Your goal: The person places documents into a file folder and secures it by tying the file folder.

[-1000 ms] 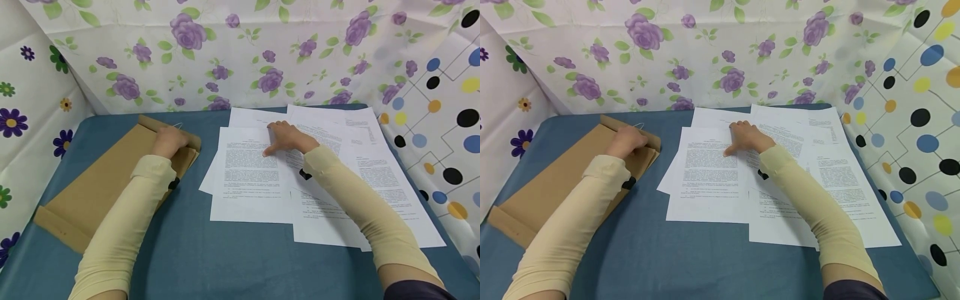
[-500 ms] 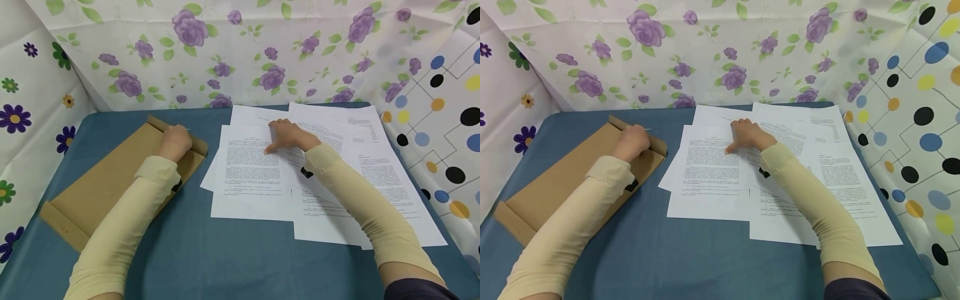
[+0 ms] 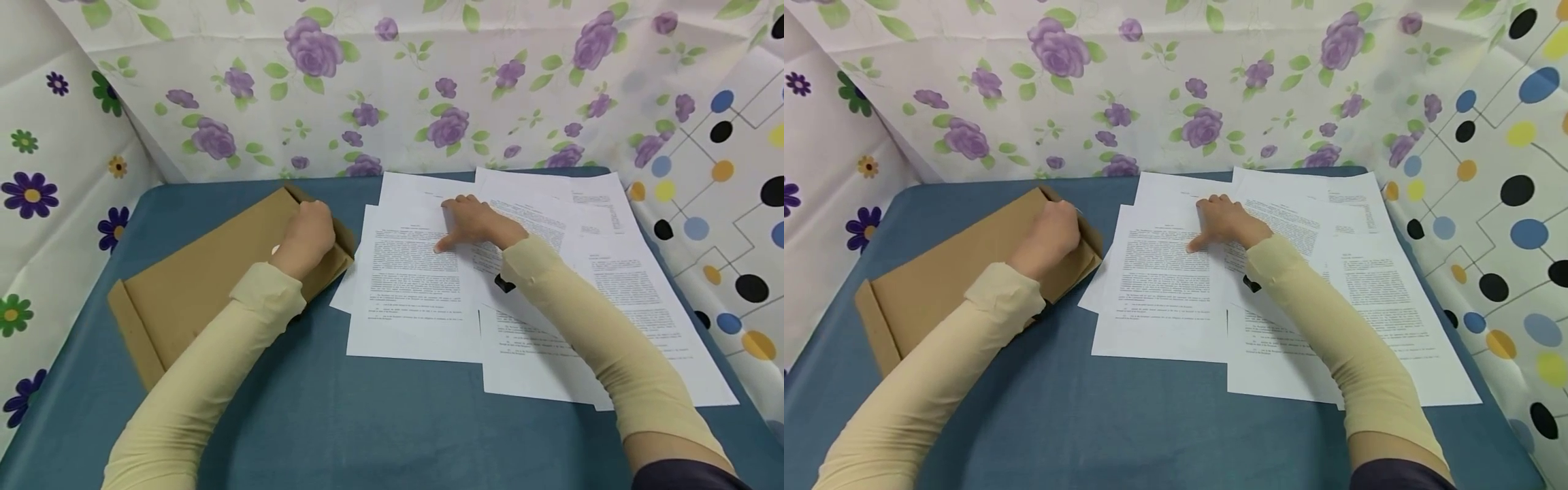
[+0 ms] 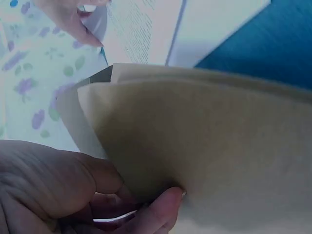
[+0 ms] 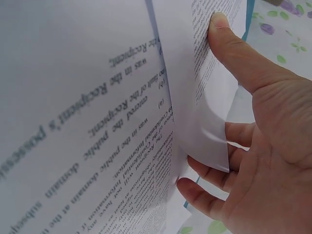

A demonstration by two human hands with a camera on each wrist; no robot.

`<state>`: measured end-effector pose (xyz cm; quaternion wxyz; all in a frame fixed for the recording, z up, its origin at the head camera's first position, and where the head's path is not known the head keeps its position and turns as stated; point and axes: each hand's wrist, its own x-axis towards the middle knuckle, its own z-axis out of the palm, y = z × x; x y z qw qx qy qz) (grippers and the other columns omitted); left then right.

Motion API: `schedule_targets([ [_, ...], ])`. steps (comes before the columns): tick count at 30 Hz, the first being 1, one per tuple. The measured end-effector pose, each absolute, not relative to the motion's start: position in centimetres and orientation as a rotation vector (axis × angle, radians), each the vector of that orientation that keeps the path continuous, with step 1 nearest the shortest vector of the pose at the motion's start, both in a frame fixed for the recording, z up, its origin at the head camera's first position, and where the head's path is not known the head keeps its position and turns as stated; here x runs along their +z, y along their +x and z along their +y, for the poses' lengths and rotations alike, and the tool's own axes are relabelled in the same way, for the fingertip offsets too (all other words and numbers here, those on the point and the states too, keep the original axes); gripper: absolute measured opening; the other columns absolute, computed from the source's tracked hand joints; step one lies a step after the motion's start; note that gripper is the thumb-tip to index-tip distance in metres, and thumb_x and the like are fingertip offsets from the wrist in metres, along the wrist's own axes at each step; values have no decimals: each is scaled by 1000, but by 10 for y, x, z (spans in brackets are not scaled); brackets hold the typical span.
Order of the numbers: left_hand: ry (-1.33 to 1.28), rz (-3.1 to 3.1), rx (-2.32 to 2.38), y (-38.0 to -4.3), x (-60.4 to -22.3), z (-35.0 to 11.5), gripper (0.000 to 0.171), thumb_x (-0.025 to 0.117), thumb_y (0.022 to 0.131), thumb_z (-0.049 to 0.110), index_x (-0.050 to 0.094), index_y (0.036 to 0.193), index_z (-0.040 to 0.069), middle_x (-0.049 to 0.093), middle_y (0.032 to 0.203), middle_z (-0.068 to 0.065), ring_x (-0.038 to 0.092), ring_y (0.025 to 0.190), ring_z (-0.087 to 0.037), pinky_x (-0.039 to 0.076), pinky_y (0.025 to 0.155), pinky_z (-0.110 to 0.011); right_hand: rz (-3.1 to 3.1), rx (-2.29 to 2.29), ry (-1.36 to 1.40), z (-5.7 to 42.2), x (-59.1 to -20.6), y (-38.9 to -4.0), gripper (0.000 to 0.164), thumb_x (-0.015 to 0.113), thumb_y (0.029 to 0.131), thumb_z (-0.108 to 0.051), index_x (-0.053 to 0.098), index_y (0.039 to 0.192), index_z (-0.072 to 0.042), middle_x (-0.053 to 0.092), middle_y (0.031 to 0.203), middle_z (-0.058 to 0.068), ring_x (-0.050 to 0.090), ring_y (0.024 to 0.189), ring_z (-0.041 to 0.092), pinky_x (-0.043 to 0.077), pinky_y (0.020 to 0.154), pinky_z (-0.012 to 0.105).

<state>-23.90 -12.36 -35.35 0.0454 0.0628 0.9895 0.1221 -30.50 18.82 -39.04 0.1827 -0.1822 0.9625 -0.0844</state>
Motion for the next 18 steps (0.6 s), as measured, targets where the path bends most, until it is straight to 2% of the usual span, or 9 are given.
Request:
schedule_targets([
  [3, 262, 3073, 342, -235, -353, -117, 23, 46, 96, -8, 67, 92, -15, 66, 95, -32, 63, 78, -34, 52, 62, -42, 2717, -233, -518, 189, -393, -305, 110, 87, 77, -55, 35, 157, 0, 40, 155, 25, 32, 143, 43, 21, 116, 66],
  [7, 334, 3109, 324, -230, -351, -109, 21, 51, 96, -7, 68, 102, -17, 66, 101, -33, 66, 94, -43, 56, 76, -49, 2714, -230, -510, 188, -394, -306, 110, 87, 78, -54, 34, 158, 0, 40, 154, 25, 32, 143, 43, 21, 117, 66],
  [12, 473, 3169, 363, -223, -351, -103, 18, 55, 95, -9, 71, 99, -16, 66, 94, -32, 67, 88, -43, 56, 74, -49, 2707, -224, -510, 187, -394, -305, 110, 86, 78, -54, 34, 158, 0, 40, 154, 25, 32, 143, 43, 22, 117, 66],
  [18, 633, 3187, 346, -216, -352, -102, 20, 52, 98, -11, 72, 95, -16, 62, 90, -29, 65, 84, -41, 56, 72, -47, 2716, -208, -521, 187, -392, -304, 109, 86, 79, -54, 34, 157, 1, 40, 153, 26, 32, 143, 44, 22, 116, 67],
])
